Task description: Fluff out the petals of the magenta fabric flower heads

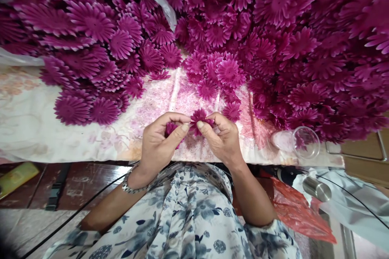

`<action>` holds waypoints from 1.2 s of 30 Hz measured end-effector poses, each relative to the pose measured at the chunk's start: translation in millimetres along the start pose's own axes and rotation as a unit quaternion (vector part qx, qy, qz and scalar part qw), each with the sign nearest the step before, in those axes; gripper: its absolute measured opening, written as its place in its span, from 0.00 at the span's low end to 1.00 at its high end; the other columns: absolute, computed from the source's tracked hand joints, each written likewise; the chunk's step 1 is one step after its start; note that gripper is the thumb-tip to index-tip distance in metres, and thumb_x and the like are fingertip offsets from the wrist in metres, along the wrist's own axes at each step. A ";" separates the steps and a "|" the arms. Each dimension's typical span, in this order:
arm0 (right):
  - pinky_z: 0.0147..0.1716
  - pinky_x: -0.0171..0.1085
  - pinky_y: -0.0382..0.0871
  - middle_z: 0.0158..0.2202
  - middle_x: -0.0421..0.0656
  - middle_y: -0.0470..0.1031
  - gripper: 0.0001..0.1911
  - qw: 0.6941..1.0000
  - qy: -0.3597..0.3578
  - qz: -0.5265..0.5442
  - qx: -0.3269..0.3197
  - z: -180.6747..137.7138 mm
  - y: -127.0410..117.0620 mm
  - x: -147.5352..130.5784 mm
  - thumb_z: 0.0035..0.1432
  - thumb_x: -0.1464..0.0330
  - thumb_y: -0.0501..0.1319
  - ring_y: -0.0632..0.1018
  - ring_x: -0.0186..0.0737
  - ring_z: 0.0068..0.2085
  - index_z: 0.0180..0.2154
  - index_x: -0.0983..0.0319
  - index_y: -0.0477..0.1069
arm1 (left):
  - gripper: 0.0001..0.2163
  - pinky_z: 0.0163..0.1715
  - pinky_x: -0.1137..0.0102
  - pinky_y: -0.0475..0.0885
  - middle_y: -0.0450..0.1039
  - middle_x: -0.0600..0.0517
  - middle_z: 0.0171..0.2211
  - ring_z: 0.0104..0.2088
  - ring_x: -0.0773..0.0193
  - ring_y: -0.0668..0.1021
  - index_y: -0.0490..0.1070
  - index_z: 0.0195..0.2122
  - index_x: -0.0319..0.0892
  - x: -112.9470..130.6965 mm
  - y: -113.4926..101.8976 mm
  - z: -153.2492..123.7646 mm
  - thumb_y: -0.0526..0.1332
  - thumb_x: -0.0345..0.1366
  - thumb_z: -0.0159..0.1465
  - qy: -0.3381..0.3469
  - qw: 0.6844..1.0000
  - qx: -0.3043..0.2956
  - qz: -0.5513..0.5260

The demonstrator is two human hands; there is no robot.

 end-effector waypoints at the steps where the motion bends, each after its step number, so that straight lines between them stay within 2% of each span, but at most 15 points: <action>1: 0.22 0.30 0.55 0.20 0.33 0.61 0.12 1.000 -0.007 -0.006 -0.003 0.0 0.0 -1.1 0.55 0.63 0.62 0.62 0.26 0.22 0.24 0.62 0.66 | 0.04 0.25 0.76 0.66 0.73 0.54 0.27 0.24 0.71 0.70 0.72 0.34 0.40 1.5 -0.2 -0.3 0.61 0.34 0.59 0.011 1.000 0.000 0.015; 3: 0.22 0.30 0.54 0.20 0.33 0.61 0.13 1.000 -0.022 -0.016 -0.011 0.4 -0.2 -3.6 0.55 0.63 0.63 0.61 0.26 0.22 0.24 0.62 0.65 | 0.06 0.29 0.75 0.68 0.73 0.54 0.28 0.26 0.70 0.72 0.73 0.37 0.41 3.6 -0.4 -0.1 0.61 0.33 0.59 0.033 0.999 -0.012 0.035; 6: 0.21 0.30 0.53 0.20 0.33 0.60 0.14 0.999 -0.036 -0.018 -0.029 1.4 -0.7 -5.9 0.53 0.63 0.64 0.61 0.26 0.22 0.22 0.62 0.63 | 0.06 0.31 0.75 0.69 0.74 0.53 0.30 0.29 0.69 0.74 0.74 0.37 0.41 3.5 -0.3 2.5 0.61 0.33 0.59 0.047 0.997 -0.062 0.028; 9: 0.21 0.31 0.52 0.19 0.33 0.58 0.19 0.998 -0.028 0.005 -0.050 2.1 -1.0 -4.5 0.50 0.59 0.66 0.60 0.26 0.21 0.20 0.61 0.61 | 0.03 0.26 0.75 0.67 0.74 0.54 0.27 0.26 0.70 0.73 0.74 0.31 0.41 0.0 0.7 5.7 0.63 0.34 0.58 0.015 0.992 -0.119 -0.026; 12: 0.20 0.31 0.52 0.19 0.33 0.56 0.21 0.994 -0.012 0.049 -0.092 2.0 -1.1 -2.0 0.48 0.56 0.66 0.59 0.27 0.22 0.20 0.61 0.60 | 0.04 0.20 0.75 0.62 0.70 0.56 0.22 0.20 0.72 0.67 0.72 0.26 0.41 -5.8 2.7 7.0 0.65 0.34 0.55 -0.028 0.986 -0.132 -0.097; 15: 0.21 0.32 0.53 0.20 0.33 0.57 0.19 0.991 -0.023 0.060 -0.118 2.2 -3.5 -1.9 0.49 0.58 0.67 0.59 0.28 0.22 0.21 0.61 0.61 | 0.07 0.17 0.74 0.57 0.64 0.58 0.18 0.17 0.74 0.62 0.71 0.25 0.41 -12.8 2.6 6.7 0.67 0.37 0.53 -0.063 0.980 -0.104 -0.158; 17: 0.23 0.32 0.54 0.21 0.34 0.60 0.16 0.991 -0.045 0.048 -0.114 3.0 -6.6 -3.1 0.52 0.60 0.65 0.61 0.28 0.23 0.23 0.61 0.62 | 0.09 0.16 0.74 0.54 0.61 0.59 0.17 0.16 0.74 0.60 0.71 0.24 0.41 -16.6 -0.1 7.0 0.68 0.39 0.52 -0.076 0.979 -0.052 -0.181; 19: 0.25 0.33 0.56 0.23 0.35 0.63 0.11 0.992 -0.068 0.031 -0.104 3.8 -9.6 -4.4 0.55 0.64 0.63 0.64 0.29 0.25 0.25 0.61 0.65 | 0.09 0.16 0.74 0.53 0.61 0.59 0.17 0.17 0.74 0.59 0.71 0.24 0.41 -18.7 -3.7 7.6 0.69 0.39 0.51 -0.072 0.981 0.003 -0.179; 22: 0.28 0.33 0.59 0.25 0.36 0.65 0.07 0.991 -0.093 0.002 -0.093 3.4 -11.8 -5.0 0.57 0.67 0.61 0.67 0.29 0.28 0.28 0.61 0.67 | 0.09 0.16 0.74 0.53 0.63 0.58 0.18 0.17 0.74 0.60 0.72 0.25 0.41 -19.6 -6.1 9.0 0.70 0.38 0.50 -0.075 0.981 0.012 -0.177; 24: 0.28 0.33 0.59 0.25 0.36 0.65 0.06 0.993 -0.094 -0.008 -0.070 2.3 -13.7 -4.2 0.58 0.68 0.60 0.67 0.29 0.28 0.28 0.60 0.68 | 0.09 0.15 0.74 0.52 0.62 0.59 0.17 0.15 0.75 0.59 0.71 0.25 0.41 -19.6 -6.2 10.3 0.70 0.38 0.49 -0.094 0.974 0.023 -0.207; 28: 0.25 0.32 0.60 0.24 0.36 0.65 0.07 0.989 -0.102 -0.077 0.074 5.4 -29.7 -2.2 0.58 0.65 0.60 0.66 0.30 0.25 0.29 0.60 0.69 | 0.11 0.13 0.75 0.51 0.61 0.60 0.15 0.14 0.76 0.59 0.70 0.25 0.42 -17.5 -6.5 13.0 0.72 0.37 0.46 -0.107 0.958 0.084 -0.252; 30: 0.31 0.35 0.65 0.27 0.38 0.69 0.07 0.964 -0.125 -0.196 0.131 11.6 -42.8 -2.3 0.58 0.63 0.59 0.69 0.32 0.28 0.32 0.60 0.71 | 0.11 0.13 0.75 0.51 0.62 0.59 0.16 0.14 0.76 0.59 0.70 0.25 0.42 -15.2 -5.5 13.6 0.72 0.37 0.46 -0.111 0.959 0.070 -0.251; 33: 0.42 0.44 0.67 0.40 0.46 0.74 0.16 0.893 -0.163 -0.376 0.185 20.5 -57.8 -4.6 0.57 0.61 0.60 0.73 0.41 0.39 0.46 0.60 0.71 | 0.12 0.13 0.75 0.50 0.62 0.59 0.16 0.13 0.76 0.59 0.70 0.24 0.41 -11.9 -2.5 13.4 0.72 0.37 0.45 -0.134 0.957 0.043 -0.254; 35: 0.45 0.46 0.67 0.46 0.49 0.72 0.21 0.867 -0.184 -0.416 0.206 21.3 -58.4 -7.8 0.56 0.61 0.61 0.73 0.45 0.45 0.50 0.61 0.69 | 0.12 0.13 0.76 0.50 0.61 0.60 0.15 0.13 0.76 0.59 0.69 0.23 0.41 -10.7 -0.4 13.1 0.72 0.37 0.45 -0.150 0.954 0.043 -0.256; 36: 0.46 0.46 0.67 0.46 0.49 0.72 0.20 0.866 -0.197 -0.411 0.206 19.7 -54.8 -10.1 0.56 0.62 0.61 0.72 0.45 0.46 0.50 0.60 0.70 | 0.12 0.13 0.76 0.50 0.60 0.60 0.15 0.14 0.76 0.58 0.69 0.23 0.41 -10.6 0.7 12.9 0.72 0.37 0.45 -0.156 0.953 0.043 -0.255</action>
Point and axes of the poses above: each hand's wrist, its own z-axis towards the middle knuckle, its own y-axis out of the palm, x = y × z, the point moved 1 cm from there along z, towards the middle knuckle
